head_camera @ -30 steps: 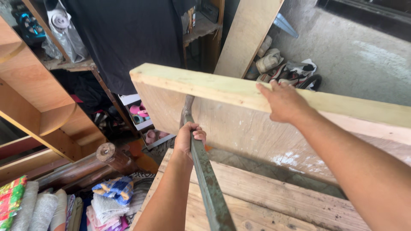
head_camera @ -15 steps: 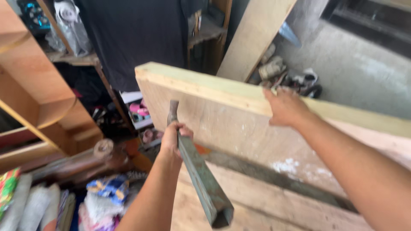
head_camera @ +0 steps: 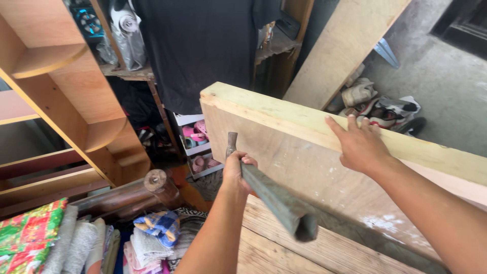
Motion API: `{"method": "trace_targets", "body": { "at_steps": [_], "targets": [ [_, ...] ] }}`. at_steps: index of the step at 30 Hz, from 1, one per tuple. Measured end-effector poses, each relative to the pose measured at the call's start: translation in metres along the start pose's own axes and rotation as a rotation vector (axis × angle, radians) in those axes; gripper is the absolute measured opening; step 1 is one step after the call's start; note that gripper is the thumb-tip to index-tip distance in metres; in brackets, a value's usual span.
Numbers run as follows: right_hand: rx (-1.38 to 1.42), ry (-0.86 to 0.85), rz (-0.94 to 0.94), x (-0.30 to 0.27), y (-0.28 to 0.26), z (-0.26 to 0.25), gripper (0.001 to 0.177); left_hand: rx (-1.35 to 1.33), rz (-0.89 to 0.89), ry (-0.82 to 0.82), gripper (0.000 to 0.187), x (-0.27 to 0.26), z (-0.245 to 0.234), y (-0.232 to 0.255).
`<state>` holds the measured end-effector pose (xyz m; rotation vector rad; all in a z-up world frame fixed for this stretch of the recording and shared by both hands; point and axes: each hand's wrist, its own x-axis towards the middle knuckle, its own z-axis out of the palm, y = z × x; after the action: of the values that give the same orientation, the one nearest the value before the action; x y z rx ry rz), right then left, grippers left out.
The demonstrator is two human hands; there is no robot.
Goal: The person uses a hammer to tap and align a wooden plank along the edge of a larger wooden panel, likely part of a furniture assembly. The person repeatedly taps the plank to secure it in place while holding the panel steady.
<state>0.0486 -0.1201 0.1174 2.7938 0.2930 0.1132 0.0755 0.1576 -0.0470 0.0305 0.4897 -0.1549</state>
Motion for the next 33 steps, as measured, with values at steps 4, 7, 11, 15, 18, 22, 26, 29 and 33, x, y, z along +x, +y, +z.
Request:
{"method": "trace_targets", "body": {
  "at_steps": [4, 7, 11, 15, 18, 22, 26, 29, 33],
  "targets": [
    [-0.014, -0.035, 0.018, 0.005, 0.001, 0.0, 0.107, -0.035, 0.003, -0.021, 0.016, 0.012, 0.016, -0.001],
    [0.045, -0.122, 0.019, 0.011, 0.005, -0.006, 0.106, -0.047, -0.278, -0.13, 0.013, 0.011, 0.015, 0.006],
    [0.033, -0.141, 0.014, 0.014, 0.008, -0.007, 0.104, -0.069, -0.187, -0.139, 0.013, 0.008, 0.008, 0.017],
    [0.035, -0.093, 0.003, 0.013, 0.007, -0.002, 0.105, -0.042, -0.011, -0.007, 0.013, 0.012, 0.012, 0.028],
    [0.049, -0.073, -0.003, 0.014, 0.007, -0.001, 0.106, -0.028, -0.108, -0.079, 0.014, 0.014, 0.019, 0.038],
    [0.049, -0.121, 0.012, 0.014, 0.007, -0.003, 0.106, -0.031, -0.187, -0.098, 0.011, 0.007, 0.016, 0.045],
    [0.047, -0.09, 0.003, 0.012, 0.007, -0.004, 0.107, 0.019, -0.117, -0.089, 0.013, 0.002, 0.016, 0.043],
    [0.033, -0.1, 0.007, 0.013, 0.005, -0.005, 0.107, 0.101, -0.004, 0.053, 0.015, 0.002, 0.023, 0.041],
    [0.035, -0.095, 0.001, 0.013, 0.008, -0.006, 0.107, 0.039, -0.109, -0.047, 0.015, 0.001, 0.032, 0.035]
  ]
}}
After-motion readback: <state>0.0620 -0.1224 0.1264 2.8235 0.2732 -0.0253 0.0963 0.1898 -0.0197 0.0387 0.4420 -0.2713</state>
